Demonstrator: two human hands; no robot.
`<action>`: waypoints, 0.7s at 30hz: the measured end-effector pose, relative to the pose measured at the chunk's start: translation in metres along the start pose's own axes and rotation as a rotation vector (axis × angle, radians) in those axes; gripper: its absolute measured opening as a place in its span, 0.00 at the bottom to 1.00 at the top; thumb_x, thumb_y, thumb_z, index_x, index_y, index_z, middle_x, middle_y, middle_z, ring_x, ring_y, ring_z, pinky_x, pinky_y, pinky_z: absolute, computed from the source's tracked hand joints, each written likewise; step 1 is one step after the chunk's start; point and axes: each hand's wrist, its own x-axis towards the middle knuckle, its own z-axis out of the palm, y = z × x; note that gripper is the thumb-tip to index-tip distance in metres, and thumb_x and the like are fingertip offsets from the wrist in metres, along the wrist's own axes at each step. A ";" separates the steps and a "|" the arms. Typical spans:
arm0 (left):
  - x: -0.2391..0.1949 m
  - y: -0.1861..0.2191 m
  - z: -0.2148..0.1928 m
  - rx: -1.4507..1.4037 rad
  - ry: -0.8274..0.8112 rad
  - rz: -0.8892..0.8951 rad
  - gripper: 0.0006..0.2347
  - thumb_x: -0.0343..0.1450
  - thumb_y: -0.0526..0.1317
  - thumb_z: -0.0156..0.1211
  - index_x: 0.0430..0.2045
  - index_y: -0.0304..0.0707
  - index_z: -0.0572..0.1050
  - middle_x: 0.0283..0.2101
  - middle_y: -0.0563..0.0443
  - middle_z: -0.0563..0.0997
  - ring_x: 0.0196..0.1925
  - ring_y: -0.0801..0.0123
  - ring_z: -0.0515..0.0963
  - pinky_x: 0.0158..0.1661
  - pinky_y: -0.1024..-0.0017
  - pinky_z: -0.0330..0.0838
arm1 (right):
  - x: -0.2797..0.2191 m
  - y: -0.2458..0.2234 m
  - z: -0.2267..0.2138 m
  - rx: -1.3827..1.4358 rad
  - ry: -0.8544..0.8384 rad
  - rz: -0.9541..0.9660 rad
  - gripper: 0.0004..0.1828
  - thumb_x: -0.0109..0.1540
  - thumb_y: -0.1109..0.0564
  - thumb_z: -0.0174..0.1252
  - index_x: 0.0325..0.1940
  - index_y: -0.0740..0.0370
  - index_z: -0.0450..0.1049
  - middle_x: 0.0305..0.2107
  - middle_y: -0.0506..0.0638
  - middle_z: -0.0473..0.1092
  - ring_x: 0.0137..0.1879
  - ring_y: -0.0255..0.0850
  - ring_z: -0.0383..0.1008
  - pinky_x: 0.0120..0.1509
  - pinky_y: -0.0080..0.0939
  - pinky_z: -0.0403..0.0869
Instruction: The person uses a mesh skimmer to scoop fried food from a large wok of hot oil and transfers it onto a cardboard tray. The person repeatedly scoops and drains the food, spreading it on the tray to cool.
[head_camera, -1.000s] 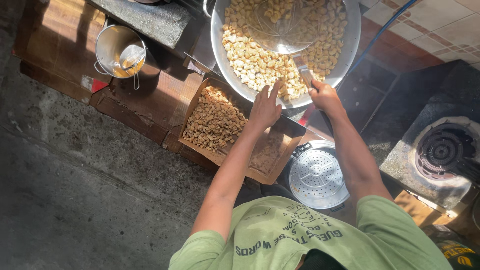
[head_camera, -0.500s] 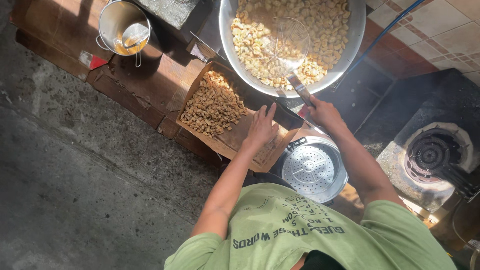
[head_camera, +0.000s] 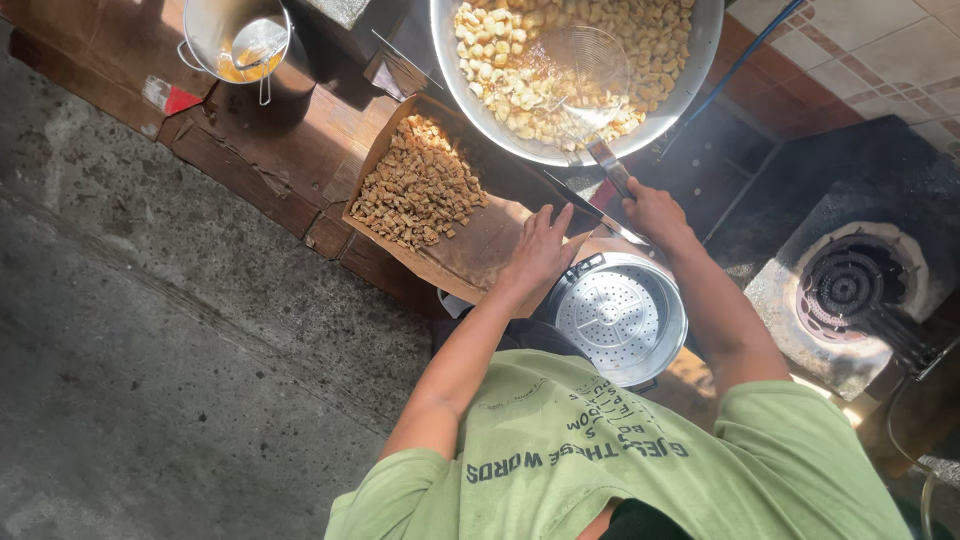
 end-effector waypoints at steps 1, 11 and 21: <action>0.002 0.002 0.000 0.011 0.002 0.025 0.32 0.68 0.40 0.61 0.70 0.39 0.58 0.68 0.25 0.60 0.69 0.33 0.61 0.66 0.48 0.59 | 0.012 -0.002 0.007 -0.010 0.006 0.007 0.27 0.68 0.46 0.52 0.73 0.46 0.65 0.54 0.63 0.74 0.60 0.62 0.74 0.62 0.61 0.71; -0.032 -0.012 -0.009 -0.032 -0.014 0.082 0.31 0.67 0.41 0.62 0.68 0.39 0.62 0.65 0.29 0.65 0.66 0.36 0.66 0.64 0.50 0.62 | 0.041 0.046 0.084 0.893 -0.246 0.180 0.18 0.63 0.52 0.62 0.52 0.66 0.72 0.39 0.57 0.74 0.40 0.44 0.77 0.42 0.46 0.77; 0.005 -0.011 -0.008 -0.067 -0.031 0.001 0.31 0.68 0.40 0.60 0.68 0.36 0.61 0.63 0.30 0.69 0.65 0.39 0.69 0.64 0.52 0.63 | 0.010 0.043 -0.015 0.372 0.043 0.151 0.18 0.67 0.52 0.57 0.52 0.69 0.67 0.36 0.66 0.76 0.42 0.56 0.79 0.47 0.55 0.75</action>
